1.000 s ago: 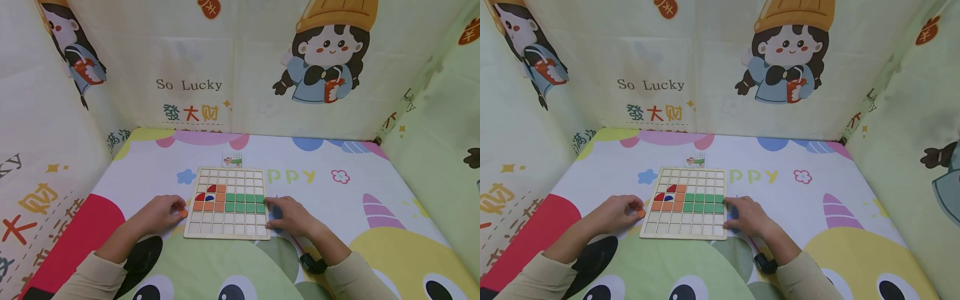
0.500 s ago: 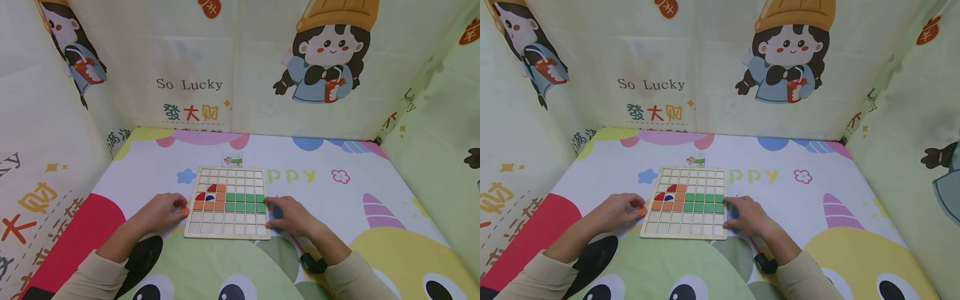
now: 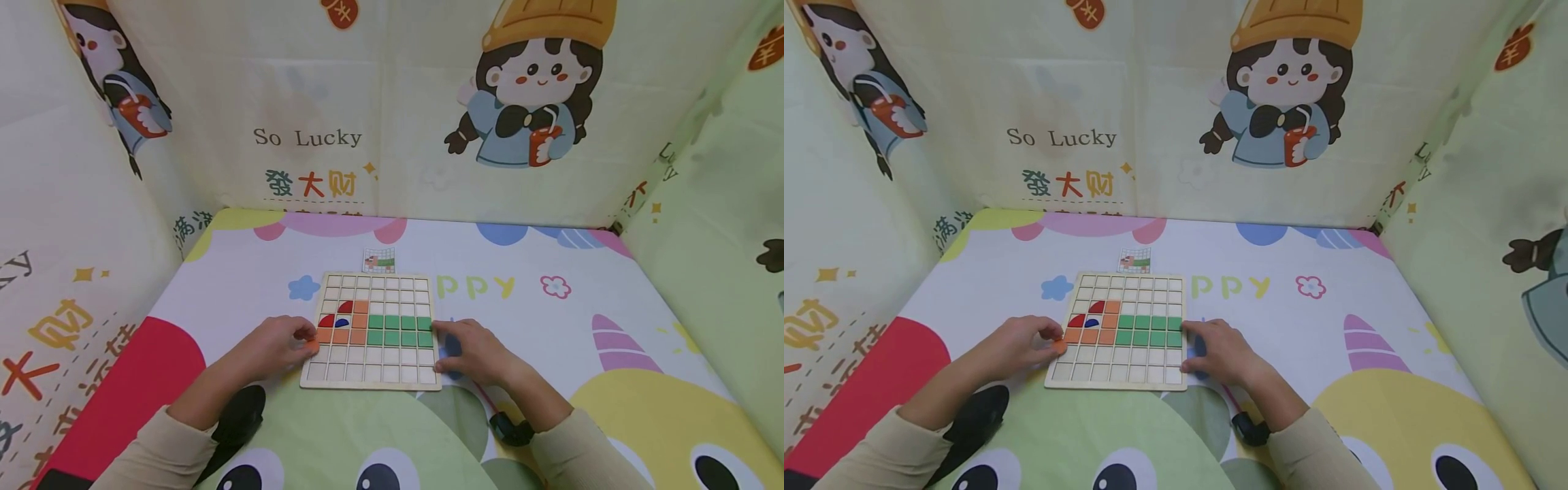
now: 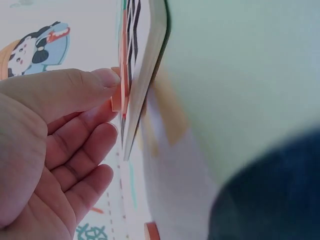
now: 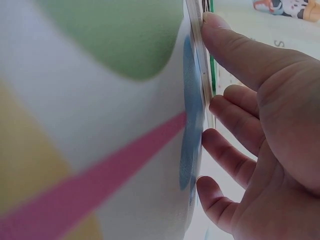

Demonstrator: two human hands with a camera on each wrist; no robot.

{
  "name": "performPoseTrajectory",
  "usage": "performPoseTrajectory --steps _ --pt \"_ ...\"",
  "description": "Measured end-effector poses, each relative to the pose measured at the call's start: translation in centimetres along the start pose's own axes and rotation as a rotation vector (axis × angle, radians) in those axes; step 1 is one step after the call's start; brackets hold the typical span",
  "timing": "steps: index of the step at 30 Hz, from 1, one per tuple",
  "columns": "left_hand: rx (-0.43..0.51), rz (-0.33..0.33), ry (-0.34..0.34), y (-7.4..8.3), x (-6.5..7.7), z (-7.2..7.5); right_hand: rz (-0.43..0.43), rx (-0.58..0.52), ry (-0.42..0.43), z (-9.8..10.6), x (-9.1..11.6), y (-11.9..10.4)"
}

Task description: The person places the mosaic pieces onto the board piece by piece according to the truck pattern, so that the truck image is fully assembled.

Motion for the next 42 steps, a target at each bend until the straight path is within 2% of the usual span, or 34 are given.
performPoseTrajectory --steps 11,21,42 --pt "-0.013 -0.046 -0.008 1.4 -0.4 -0.9 0.002 0.004 0.002 0.1 0.0 -0.1" --pt "-0.019 -0.153 -0.01 2.8 -0.5 -1.5 -0.01 -0.005 -0.002 0.0 0.0 0.0" --pt "-0.016 -0.231 0.026 3.6 -0.7 -1.9 -0.006 -0.021 -0.005 0.1 0.1 0.0"
Point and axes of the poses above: each hand's wrist, its own x-axis away from the middle knuckle, its own z-axis out of the back of the hand, y = z × x, the point moved 8 cm from there along -x, towards the middle knuckle, and after that the axes turned 1 degree about -x, right-handed, at the moved point
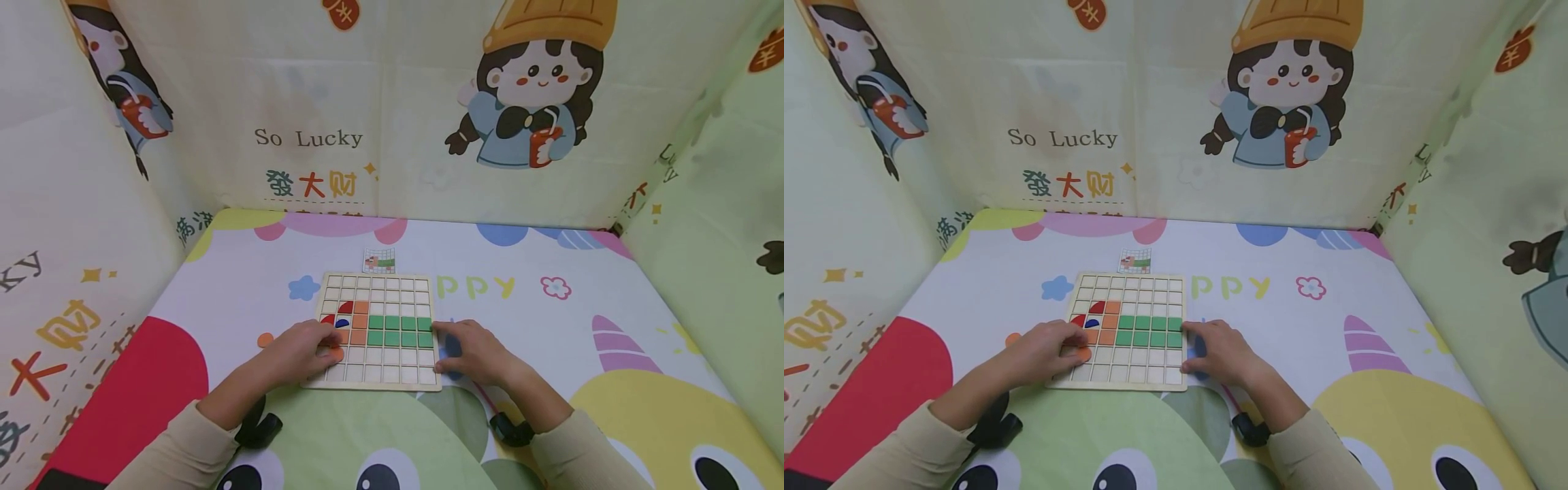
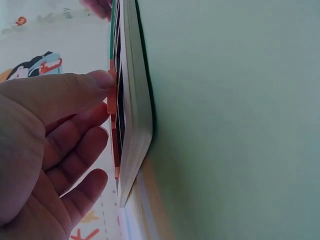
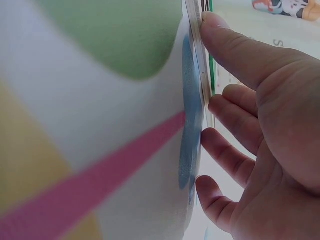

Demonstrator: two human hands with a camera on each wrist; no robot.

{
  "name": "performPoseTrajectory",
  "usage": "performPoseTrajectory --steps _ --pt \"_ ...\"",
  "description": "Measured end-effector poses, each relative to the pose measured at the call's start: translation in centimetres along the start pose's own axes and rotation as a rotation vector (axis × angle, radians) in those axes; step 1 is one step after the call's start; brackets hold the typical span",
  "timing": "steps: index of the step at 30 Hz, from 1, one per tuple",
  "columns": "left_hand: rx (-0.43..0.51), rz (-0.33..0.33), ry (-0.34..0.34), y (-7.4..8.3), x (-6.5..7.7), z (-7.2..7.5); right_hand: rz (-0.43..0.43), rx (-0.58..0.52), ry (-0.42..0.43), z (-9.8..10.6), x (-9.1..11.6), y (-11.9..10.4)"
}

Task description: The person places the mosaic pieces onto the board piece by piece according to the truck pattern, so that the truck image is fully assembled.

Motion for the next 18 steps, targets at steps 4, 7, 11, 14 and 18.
performPoseTrajectory --steps 4,7,11,14,18 --pt "-0.004 -0.02 0.011 0.29 -0.1 0.18 -0.003 -0.001 -0.001 0.04 0.03 -0.03" --pt "-0.006 -0.024 0.007 0.41 -0.22 0.16 -0.001 -0.003 -0.001 0.03 0.05 -0.03" --pt "-0.01 -0.012 -0.005 0.41 -0.47 -0.04 0.003 -0.005 0.001 0.03 0.06 -0.04" --pt "-0.011 0.007 -0.009 0.31 -0.61 -0.16 0.004 -0.005 0.002 0.03 0.06 -0.02" --pt "-0.009 0.014 -0.012 0.26 -0.7 -0.18 0.002 -0.005 0.003 0.02 0.06 0.02"
Point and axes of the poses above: each hand's wrist, its own x-axis away from the middle knuckle, its own z-axis out of the back of the hand, y = z × x, the point moved 8 cm from there along -x, towards the middle knuckle, and after that the axes turned 1 degree about -x, right-handed, at the moved point
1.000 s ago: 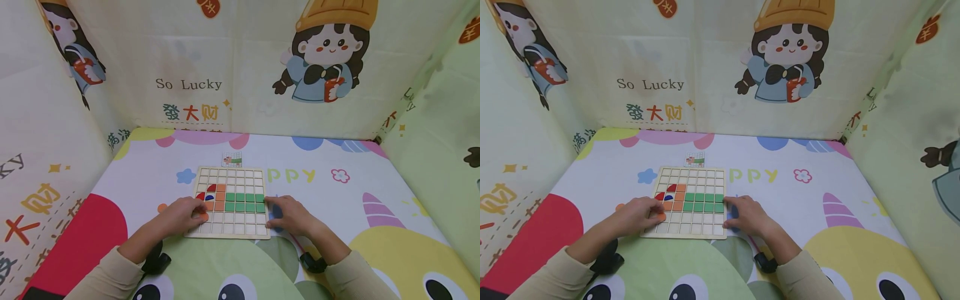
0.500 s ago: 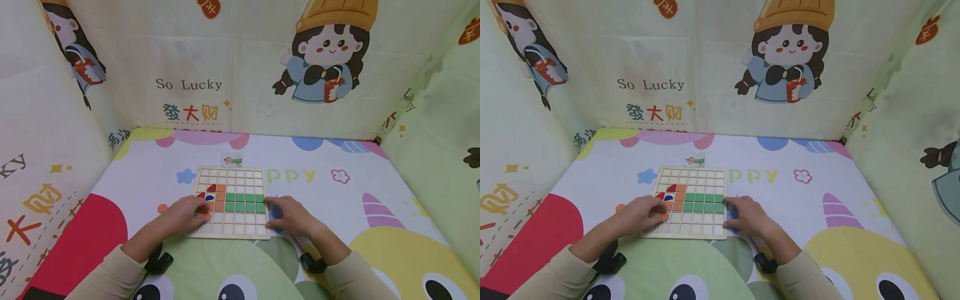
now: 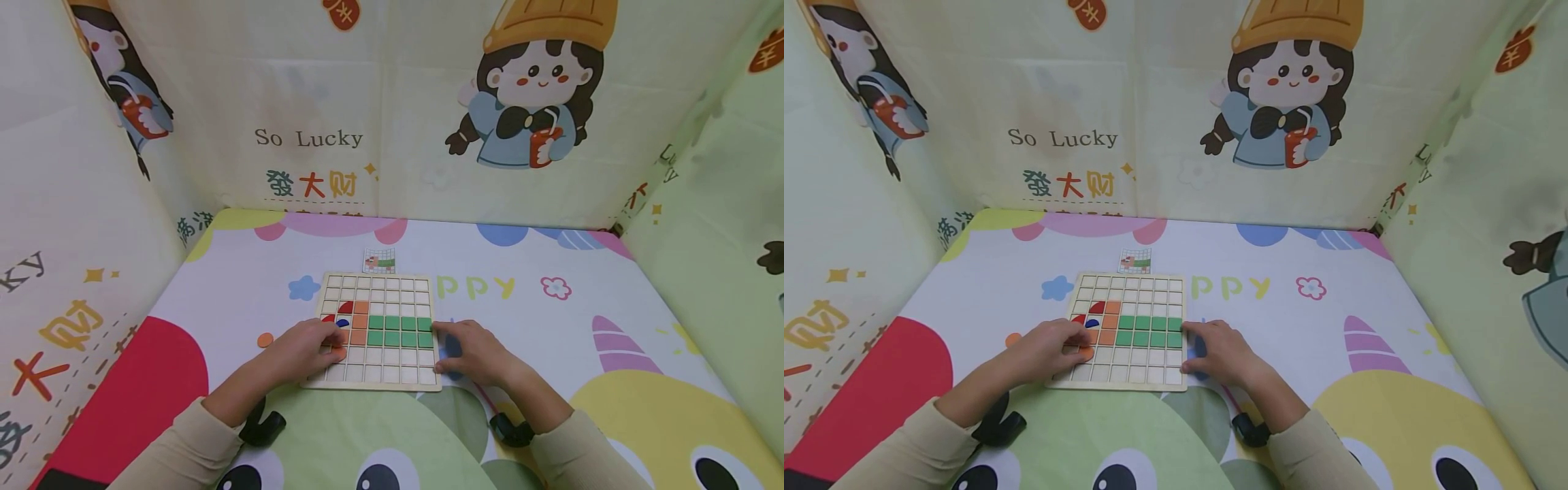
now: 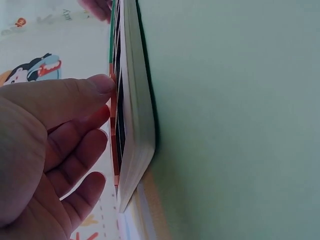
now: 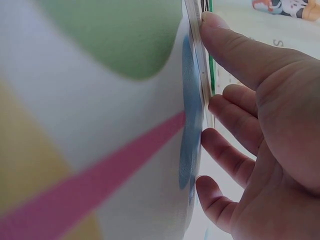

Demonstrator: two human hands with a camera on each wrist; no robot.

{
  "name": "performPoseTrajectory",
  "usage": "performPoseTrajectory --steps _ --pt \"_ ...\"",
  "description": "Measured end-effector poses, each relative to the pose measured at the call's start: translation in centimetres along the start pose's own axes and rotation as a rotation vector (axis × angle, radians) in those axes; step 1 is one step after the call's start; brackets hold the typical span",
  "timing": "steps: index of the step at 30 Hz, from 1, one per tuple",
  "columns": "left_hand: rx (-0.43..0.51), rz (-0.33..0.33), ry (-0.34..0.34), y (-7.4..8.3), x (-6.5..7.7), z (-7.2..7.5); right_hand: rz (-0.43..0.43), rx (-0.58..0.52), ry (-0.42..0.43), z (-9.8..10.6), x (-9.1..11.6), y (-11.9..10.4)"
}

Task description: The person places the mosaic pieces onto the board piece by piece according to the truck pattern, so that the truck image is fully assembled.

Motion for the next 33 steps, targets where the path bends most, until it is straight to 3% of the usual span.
performPoseTrajectory --steps 7,15,22,28,33 --pt "0.061 0.069 0.02 -0.5 0.3 1.2 0.006 0.006 0.0 0.0 0.0 0.0" --pt "0.004 0.118 0.076 -1.6 1.1 3.8 0.004 0.004 -0.001 0.1 0.0 -0.1" --pt "-0.017 0.216 0.13 -5.0 2.8 6.1 -0.003 0.012 -0.002 0.0 -0.2 0.0" --pt "0.016 0.321 0.085 -8.3 4.5 6.3 -0.008 0.01 -0.002 -0.2 -0.2 0.1" --pt "0.026 0.382 0.042 -9.7 5.4 5.9 -0.002 0.013 0.001 -0.1 -0.2 0.1"
Point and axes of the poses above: each hand's wrist, its own x-axis away from the middle knuckle, its own z-axis out of the back of the hand, y = z × x, the point moved 8 cm from there along -x, towards the middle knuckle, and after that the axes turned 1 degree about -x, right-handed, at the moved point
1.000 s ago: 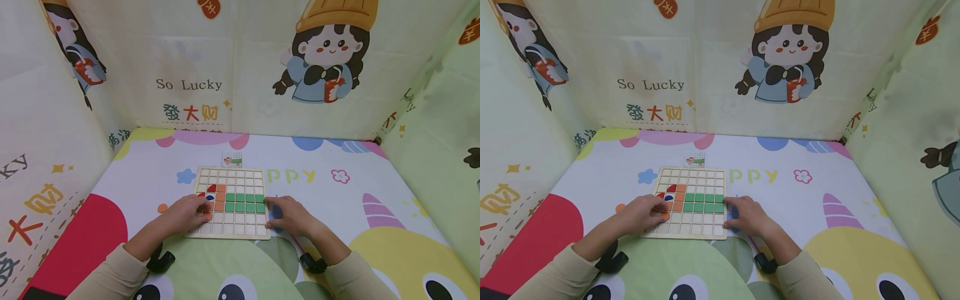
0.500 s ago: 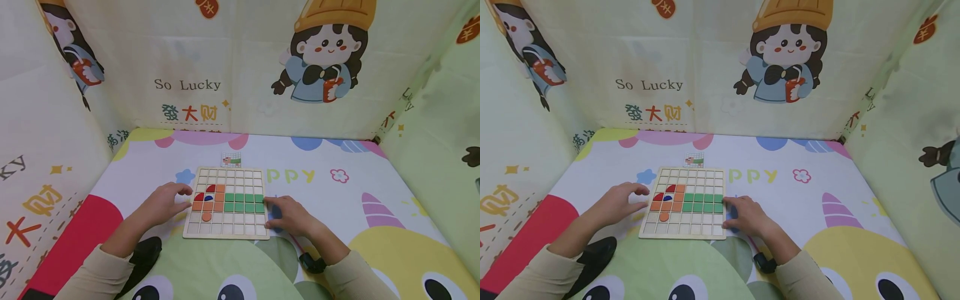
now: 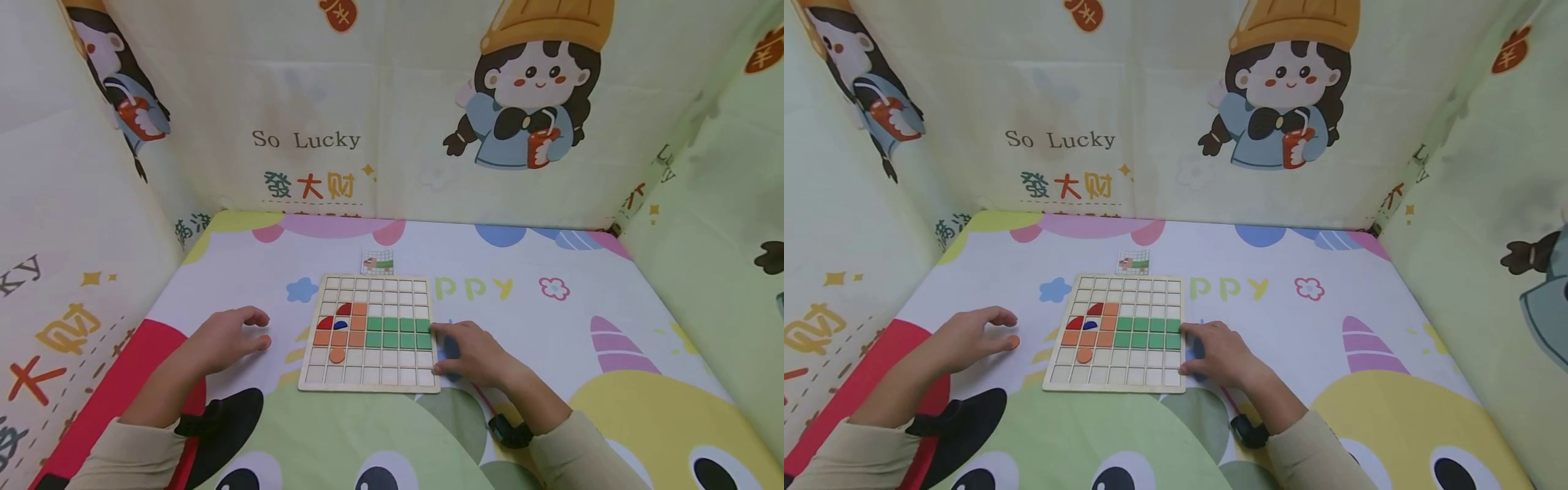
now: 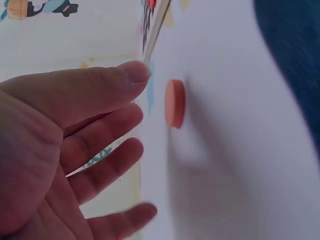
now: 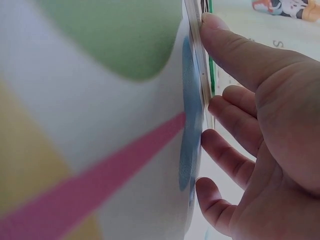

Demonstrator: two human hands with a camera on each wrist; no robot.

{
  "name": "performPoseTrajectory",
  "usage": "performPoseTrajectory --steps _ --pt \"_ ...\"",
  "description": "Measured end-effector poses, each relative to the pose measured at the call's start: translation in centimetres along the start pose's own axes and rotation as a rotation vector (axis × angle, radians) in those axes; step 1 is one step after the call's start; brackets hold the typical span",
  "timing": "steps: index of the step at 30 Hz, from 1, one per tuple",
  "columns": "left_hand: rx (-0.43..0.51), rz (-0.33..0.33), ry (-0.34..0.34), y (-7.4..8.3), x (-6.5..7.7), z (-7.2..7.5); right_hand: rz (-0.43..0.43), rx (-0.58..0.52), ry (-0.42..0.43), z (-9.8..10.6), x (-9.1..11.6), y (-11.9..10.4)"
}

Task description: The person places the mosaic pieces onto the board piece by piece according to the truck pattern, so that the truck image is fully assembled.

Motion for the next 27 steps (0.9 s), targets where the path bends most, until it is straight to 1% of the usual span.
performPoseTrajectory --steps 4,12,18,27 --pt "-0.004 0.015 -0.017 -0.56 0.05 -0.45 0.004 -0.002 0.002 0.0 0.13 0.01" --pt "-0.007 -0.023 -0.016 -0.43 -0.07 -0.98 0.001 -0.013 0.0 -0.12 0.29 0.07" --pt "-0.029 -0.028 -0.001 -0.29 0.09 -1.0 -0.007 -0.015 -0.003 -0.2 0.22 -0.01" --pt "-0.007 -0.022 0.002 -0.45 0.11 -1.05 -0.003 -0.008 0.0 0.1 0.2 -0.09"
Point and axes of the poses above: each hand's wrist, its own x-axis away from the middle knuckle, its own z-axis out of the back of the hand, y = z × x, the point moved 8 cm from there along -x, towards the middle knuckle, and after that the axes turned 1 degree about -x, right-handed, at the moved point
